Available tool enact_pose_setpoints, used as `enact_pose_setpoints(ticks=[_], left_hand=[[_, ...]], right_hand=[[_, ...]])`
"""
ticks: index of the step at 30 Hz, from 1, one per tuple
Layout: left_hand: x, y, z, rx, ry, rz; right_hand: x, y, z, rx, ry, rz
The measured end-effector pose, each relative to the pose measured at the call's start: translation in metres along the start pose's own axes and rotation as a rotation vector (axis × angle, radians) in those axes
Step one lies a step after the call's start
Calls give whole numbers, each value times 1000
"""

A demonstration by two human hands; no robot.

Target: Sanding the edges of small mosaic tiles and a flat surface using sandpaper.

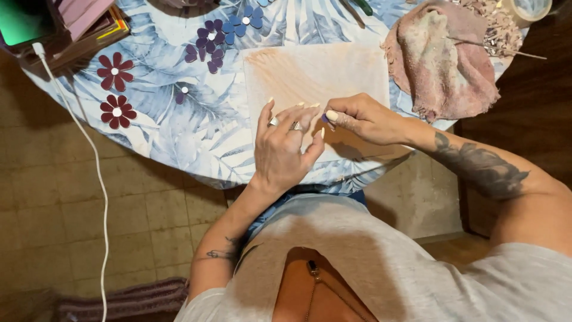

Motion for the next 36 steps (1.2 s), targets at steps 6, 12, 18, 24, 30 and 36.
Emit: enact_pose_setpoints(ticks=[6, 12, 18, 24, 30, 36], left_hand=[[5, -1, 4, 25, 65, -65], [9, 1, 9, 22, 62, -131], [-8, 15, 12, -91, -366, -240], [-3, 0, 29, -77, -487, -233], [0, -3, 32, -27, -581, -437], [4, -6, 36, -93, -464, -243]], right_hand=[[4, 5, 1, -23, 43, 8], [7, -6, 5, -46, 198, 115], [-9, 20, 40, -8, 189, 922], [7, 54, 14, -162, 307, 940], [19, 8, -126, -307, 416, 840], [22, 20, -71, -442, 471, 935]])
Point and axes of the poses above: each hand's wrist, its own z-axis away from the middle knuckle, its own x-axis out of the palm, y = z × x, the point moved 2 cm from there along -z, towards the middle knuckle, and after that the axes turned 8 degrees about x, right-handed, at the moved point
